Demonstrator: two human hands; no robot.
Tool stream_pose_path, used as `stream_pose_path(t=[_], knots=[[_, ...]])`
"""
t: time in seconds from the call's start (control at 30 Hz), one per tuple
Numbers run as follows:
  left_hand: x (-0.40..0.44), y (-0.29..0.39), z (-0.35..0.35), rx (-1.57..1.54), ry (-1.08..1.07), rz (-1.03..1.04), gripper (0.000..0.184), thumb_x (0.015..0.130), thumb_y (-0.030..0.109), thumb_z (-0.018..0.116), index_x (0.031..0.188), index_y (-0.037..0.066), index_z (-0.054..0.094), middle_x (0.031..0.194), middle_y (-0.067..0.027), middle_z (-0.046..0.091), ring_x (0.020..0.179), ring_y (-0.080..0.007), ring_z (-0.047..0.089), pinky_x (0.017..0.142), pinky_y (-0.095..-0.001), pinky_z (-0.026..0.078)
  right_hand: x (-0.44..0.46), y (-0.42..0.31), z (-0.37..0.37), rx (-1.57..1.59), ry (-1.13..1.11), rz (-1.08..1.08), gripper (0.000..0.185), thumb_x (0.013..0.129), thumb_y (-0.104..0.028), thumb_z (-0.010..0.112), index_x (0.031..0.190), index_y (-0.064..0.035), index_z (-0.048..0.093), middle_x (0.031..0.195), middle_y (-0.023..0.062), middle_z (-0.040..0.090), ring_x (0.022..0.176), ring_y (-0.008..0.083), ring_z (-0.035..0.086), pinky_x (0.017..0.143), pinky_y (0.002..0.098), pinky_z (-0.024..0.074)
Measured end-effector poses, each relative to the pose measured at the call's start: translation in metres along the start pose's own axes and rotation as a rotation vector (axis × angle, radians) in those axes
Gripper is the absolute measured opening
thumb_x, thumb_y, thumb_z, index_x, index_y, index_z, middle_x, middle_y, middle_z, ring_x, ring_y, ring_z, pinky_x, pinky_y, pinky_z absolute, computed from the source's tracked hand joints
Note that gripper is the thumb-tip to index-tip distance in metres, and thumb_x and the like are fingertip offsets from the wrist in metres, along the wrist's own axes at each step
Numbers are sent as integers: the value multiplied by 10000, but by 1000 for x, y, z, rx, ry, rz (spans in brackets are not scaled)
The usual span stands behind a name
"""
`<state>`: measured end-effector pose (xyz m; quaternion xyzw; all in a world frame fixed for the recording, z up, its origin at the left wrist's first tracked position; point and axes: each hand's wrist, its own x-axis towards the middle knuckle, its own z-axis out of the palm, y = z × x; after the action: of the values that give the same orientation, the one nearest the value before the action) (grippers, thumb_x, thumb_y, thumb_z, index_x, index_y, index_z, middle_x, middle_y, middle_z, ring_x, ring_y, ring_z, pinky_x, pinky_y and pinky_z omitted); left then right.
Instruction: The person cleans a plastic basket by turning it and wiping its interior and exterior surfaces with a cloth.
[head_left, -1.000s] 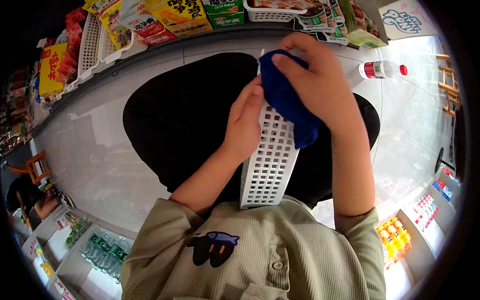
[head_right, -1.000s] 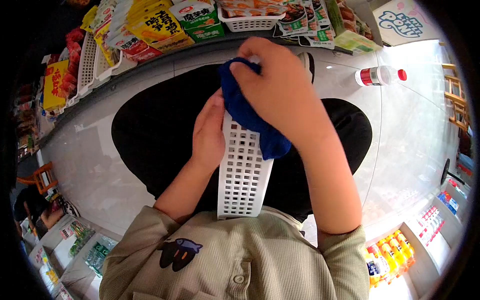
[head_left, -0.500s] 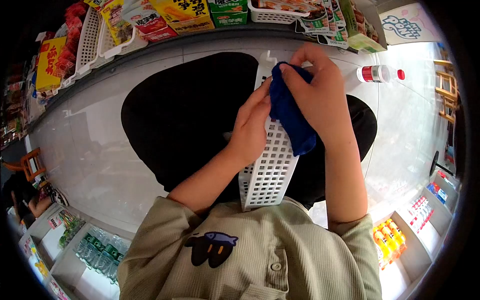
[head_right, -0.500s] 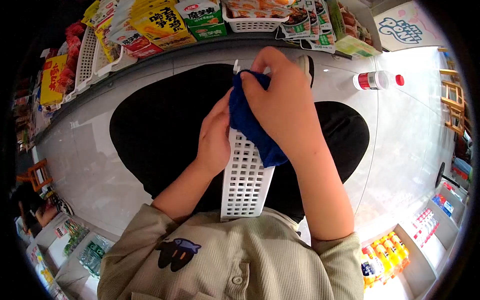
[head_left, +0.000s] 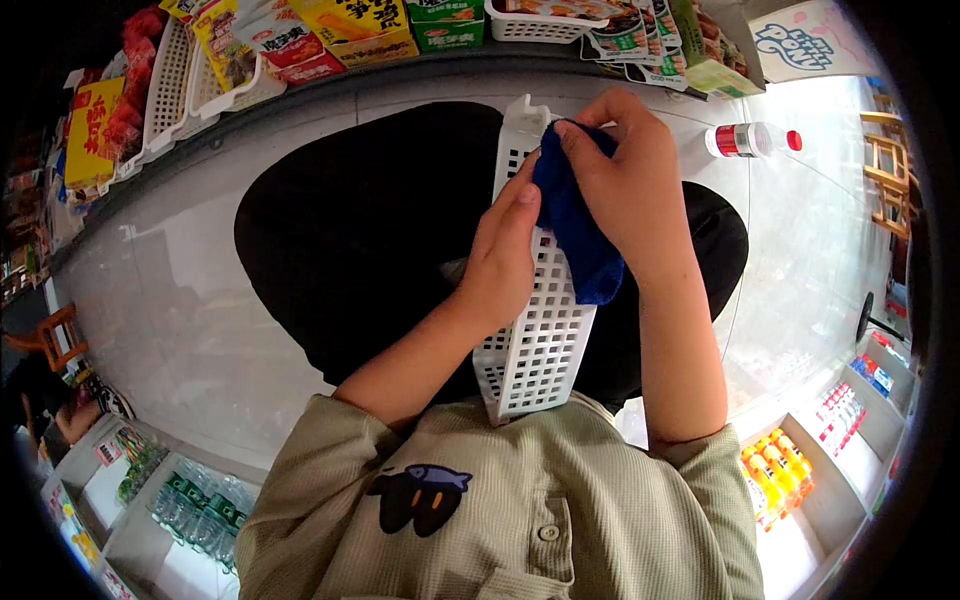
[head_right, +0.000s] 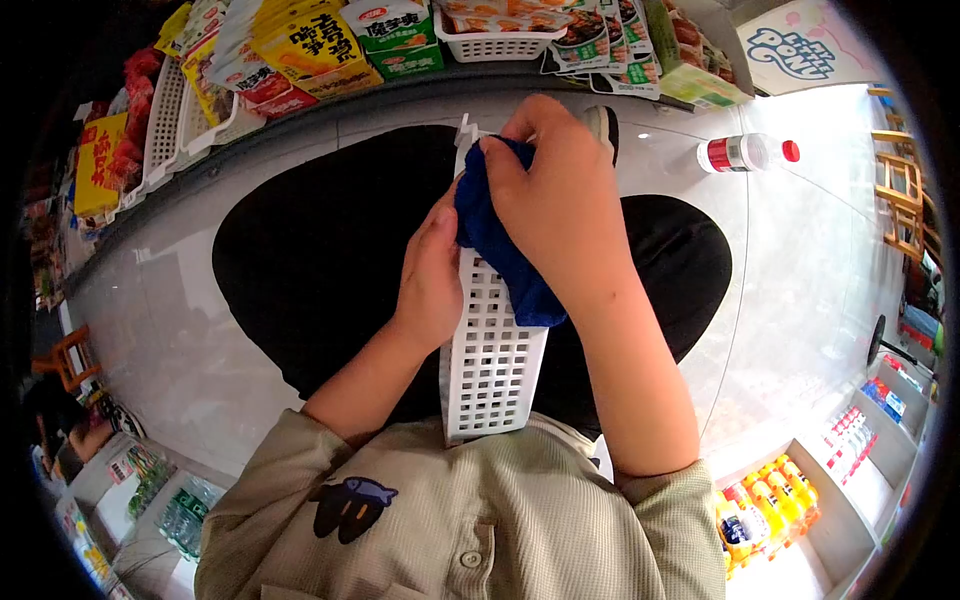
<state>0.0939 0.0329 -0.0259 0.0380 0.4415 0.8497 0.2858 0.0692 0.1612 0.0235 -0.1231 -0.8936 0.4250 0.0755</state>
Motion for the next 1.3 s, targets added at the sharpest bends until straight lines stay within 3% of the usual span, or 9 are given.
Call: stream_pose_path(t=[0.03, 0.07, 0.13, 0.23, 0.4, 0.63, 0.83, 0.97, 1.3], knots=[[0, 0, 0, 30, 4, 12, 573, 1021, 358, 242, 1430, -44, 246, 1375, -154, 429, 1263, -193, 426, 1078, -310, 298, 0, 1, 1, -14, -10, 10, 153, 808, -88, 660, 810, 23, 557, 699, 94, 585, 663, 130, 544, 592, 284, 428], [-1, 0, -1, 27, 4, 11, 573, 1021, 358, 242, 1430, -44, 246, 1375, -154, 429, 1263, -193, 426, 1078, -310, 298, -2, 1, 0, -17, -11, 11, 153, 808, -88, 660, 810, 23, 557, 699, 94, 585, 663, 130, 544, 592, 284, 428], [-3, 1, -3, 140, 57, -30, 559, 1022, 346, 251, 1419, -47, 276, 1362, -155, 444, 1251, -197, 438, 1075, -310, 297, -13, -1, -3, 43, -110, 33, 142, 799, -114, 629, 817, 10, 563, 716, 216, 618, 693, 386, 625, 609, 422, 480], [1, 1, -4, 185, 83, 60, 545, 1021, 338, 259, 1407, -43, 309, 1335, -165, 469, 1241, -203, 444, 1072, -310, 294, -32, -1, -3, -27, -209, -29, 137, 798, -120, 624, 825, -5, 554, 694, 209, 613, 677, 387, 619, 598, 436, 478], [0, 8, -4, -39, 176, -76, 391, 1003, 207, 382, 1331, -2, 419, 1139, -107, 606, 984, -136, 617, 854, -274, 504, -81, -20, -2, -197, -454, -13, 133, 795, -114, 636, 866, -51, 543, 690, 176, 616, 646, 376, 615, 564, 429, 483], [0, 1, -18, 185, 171, 50, 370, 969, 195, 449, 1273, -12, 490, 1099, -124, 633, 971, -161, 628, 848, -283, 501, -132, -23, 10, -247, -706, -87, 158, 811, -166, 619, 798, -47, 515, 571, 146, 565, 538, 339, 598, 503, 418, 484], [23, -1, -25, 184, 251, 118, 329, 966, 209, 469, 1207, -2, 541, 1007, -104, 662, 876, -152, 653, 779, -286, 531, -106, -21, 11, -237, -459, -114, 149, 777, -160, 655, 808, -55, 554, 615, 161, 583, 565, 350, 600, 521, 414, 482], [37, 0, -20, 22, 295, -28, 254, 970, 170, 467, 1112, -5, 583, 906, -39, 633, 782, -119, 601, 701, -240, 477, -82, -12, 12, -247, -232, -142, 153, 783, -170, 610, 839, -36, 565, 640, 182, 612, 607, 357, 628, 541, 434, 506], [66, -14, -33, 206, 188, 119, 243, 959, 167, 464, 983, -24, 612, 823, -32, 622, 720, -113, 578, 661, -249, 458, -112, -23, -2, -277, -471, -182, 140, 812, -153, 591, 781, -39, 516, 576, 141, 588, 532, 319, 614, 487, 406, 497]])
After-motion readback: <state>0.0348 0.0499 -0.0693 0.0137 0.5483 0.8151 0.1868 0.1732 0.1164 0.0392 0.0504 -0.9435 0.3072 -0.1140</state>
